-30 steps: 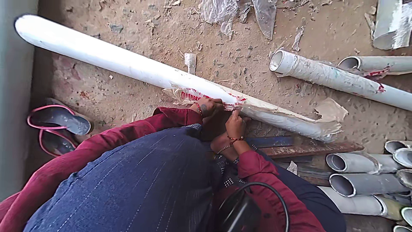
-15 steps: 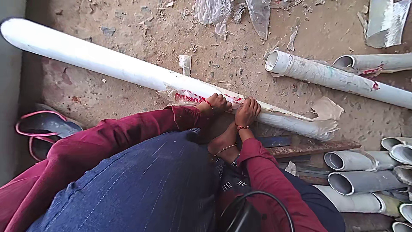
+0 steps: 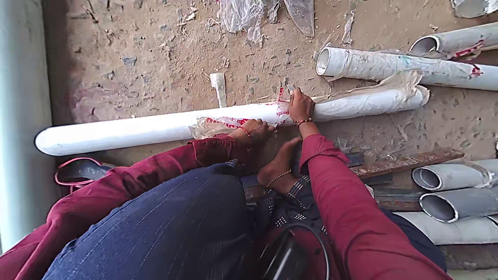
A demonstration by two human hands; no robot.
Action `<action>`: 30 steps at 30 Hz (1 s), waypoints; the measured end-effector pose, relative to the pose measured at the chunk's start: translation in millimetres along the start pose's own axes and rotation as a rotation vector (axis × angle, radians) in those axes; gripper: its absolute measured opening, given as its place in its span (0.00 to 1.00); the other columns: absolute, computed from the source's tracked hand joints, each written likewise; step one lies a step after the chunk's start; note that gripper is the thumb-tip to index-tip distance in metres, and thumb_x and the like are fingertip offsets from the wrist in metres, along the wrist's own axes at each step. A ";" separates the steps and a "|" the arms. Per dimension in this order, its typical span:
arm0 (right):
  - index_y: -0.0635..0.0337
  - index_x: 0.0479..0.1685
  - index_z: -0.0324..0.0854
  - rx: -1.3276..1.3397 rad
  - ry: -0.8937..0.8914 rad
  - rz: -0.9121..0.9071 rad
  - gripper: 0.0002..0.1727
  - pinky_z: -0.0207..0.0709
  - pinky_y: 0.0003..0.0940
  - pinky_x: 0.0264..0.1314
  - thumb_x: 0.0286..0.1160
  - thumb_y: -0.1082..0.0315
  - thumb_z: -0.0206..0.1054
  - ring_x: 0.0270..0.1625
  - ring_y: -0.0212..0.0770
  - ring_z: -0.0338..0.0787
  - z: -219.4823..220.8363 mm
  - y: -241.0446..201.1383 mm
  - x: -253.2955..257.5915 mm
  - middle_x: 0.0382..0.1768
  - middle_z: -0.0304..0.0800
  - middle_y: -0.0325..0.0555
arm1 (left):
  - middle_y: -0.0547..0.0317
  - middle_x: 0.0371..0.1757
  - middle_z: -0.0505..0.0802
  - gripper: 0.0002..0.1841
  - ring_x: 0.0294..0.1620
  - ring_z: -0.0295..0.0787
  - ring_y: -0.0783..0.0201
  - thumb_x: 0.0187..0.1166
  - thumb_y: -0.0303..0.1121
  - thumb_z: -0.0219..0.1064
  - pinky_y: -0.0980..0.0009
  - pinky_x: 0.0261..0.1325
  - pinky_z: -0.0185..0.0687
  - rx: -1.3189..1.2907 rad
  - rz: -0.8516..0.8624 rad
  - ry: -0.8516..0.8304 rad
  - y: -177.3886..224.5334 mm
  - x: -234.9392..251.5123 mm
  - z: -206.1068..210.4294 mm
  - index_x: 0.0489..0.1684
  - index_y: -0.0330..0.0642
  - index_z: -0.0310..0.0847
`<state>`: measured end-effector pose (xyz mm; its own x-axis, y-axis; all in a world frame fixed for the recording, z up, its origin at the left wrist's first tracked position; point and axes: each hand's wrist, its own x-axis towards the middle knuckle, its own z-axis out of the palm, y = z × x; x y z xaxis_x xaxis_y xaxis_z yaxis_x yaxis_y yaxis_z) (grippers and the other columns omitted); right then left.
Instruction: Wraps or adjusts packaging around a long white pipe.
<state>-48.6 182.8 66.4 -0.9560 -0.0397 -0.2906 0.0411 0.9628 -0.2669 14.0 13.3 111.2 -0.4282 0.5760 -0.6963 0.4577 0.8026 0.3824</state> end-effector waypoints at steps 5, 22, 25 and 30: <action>0.71 0.59 0.84 0.348 0.276 0.012 0.22 0.80 0.60 0.58 0.95 0.64 0.46 0.53 0.60 0.94 6.0 2.8 2.6 0.48 0.95 0.63 | 0.28 0.58 0.88 0.14 0.55 0.87 0.28 0.76 0.17 0.66 0.38 0.51 0.82 0.183 0.128 0.755 -29.7 7.0 48.2 0.55 0.36 0.89; 0.75 0.46 0.86 0.035 0.361 -0.206 0.15 0.81 0.53 0.24 0.84 0.70 0.56 0.22 0.60 0.92 65.1 -6.5 -105.9 0.17 0.86 0.59 | 0.36 0.44 0.90 0.12 0.43 0.90 0.36 0.72 0.14 0.67 0.44 0.38 0.80 0.044 0.299 0.847 -37.6 11.6 59.6 0.47 0.33 0.91; 0.72 0.43 0.87 -0.033 0.358 -0.198 0.13 0.79 0.52 0.21 0.82 0.72 0.57 0.18 0.59 0.90 68.8 -5.4 -111.2 0.13 0.83 0.56 | 0.36 0.40 0.90 0.09 0.39 0.90 0.36 0.72 0.17 0.68 0.45 0.36 0.80 0.028 0.312 0.942 -41.8 17.4 63.5 0.43 0.35 0.91; 0.72 0.60 0.83 -0.138 -0.223 0.049 0.18 0.77 0.60 0.63 0.91 0.69 0.51 0.48 0.67 0.94 46.6 -13.0 -125.5 0.35 0.94 0.65 | 0.34 0.41 0.90 0.12 0.41 0.90 0.34 0.69 0.15 0.69 0.43 0.39 0.81 0.037 0.333 0.960 -50.0 19.8 60.0 0.45 0.35 0.93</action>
<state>84.4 162.8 63.6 -0.8654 -0.0356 -0.4998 0.0311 0.9917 -0.1244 29.5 -24.7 41.9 -0.7118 0.6637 0.2300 0.6847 0.5826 0.4378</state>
